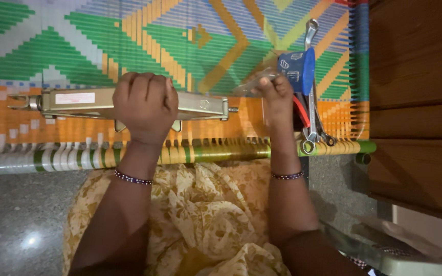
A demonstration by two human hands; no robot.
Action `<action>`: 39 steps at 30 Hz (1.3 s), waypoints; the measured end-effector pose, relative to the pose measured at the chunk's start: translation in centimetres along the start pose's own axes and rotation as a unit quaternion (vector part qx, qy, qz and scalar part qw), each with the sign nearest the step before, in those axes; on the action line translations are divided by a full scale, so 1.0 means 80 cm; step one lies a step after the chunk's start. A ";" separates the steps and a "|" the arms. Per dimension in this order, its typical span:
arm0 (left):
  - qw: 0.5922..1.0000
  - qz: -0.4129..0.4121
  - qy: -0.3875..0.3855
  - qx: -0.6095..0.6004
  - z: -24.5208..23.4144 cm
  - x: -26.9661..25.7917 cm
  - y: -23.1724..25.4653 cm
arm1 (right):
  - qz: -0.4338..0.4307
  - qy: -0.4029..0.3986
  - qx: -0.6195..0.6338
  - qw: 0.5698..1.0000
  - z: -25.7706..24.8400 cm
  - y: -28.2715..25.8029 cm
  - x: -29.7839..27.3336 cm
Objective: The person uses a wrench to tighten a bolt on a scissor jack placed on a woven mat. They hold the jack with one hand and turn the wrench with the other, repeating the tightening motion throughout the clip.
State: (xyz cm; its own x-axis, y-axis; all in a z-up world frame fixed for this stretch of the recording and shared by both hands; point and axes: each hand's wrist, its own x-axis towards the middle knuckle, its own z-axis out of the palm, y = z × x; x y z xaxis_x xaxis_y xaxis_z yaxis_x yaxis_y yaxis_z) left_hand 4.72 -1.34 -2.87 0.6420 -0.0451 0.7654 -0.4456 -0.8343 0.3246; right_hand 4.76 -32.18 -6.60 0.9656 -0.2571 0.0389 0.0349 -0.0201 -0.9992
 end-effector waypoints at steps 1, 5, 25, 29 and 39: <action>1.000 -0.003 0.000 0.010 -0.001 0.000 0.003 | 0.001 -0.016 0.046 0.999 -0.005 0.003 0.004; 0.994 0.012 0.039 0.101 -0.003 0.000 0.011 | 0.009 -0.077 0.166 0.983 -0.019 0.007 0.002; 0.999 -0.019 -0.046 0.020 0.009 0.024 -0.004 | 0.019 -0.287 -0.005 0.958 -0.013 -0.029 -0.014; 0.998 -0.033 -0.055 0.013 0.009 0.029 -0.001 | -0.015 -0.308 -0.035 0.951 -0.005 -0.038 -0.015; 0.997 -0.055 -0.037 0.032 0.014 0.025 0.006 | -0.008 -0.280 0.010 0.960 0.013 -0.033 -0.019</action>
State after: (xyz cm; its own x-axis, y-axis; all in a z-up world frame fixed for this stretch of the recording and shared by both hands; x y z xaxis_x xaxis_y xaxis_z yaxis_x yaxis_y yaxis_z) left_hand 6.44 -2.46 -1.82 0.7300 0.0101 0.6834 -0.3314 -0.8692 0.3669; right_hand 3.46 -30.73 -4.07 0.9517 0.3035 0.0475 0.0497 0.0005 -0.9988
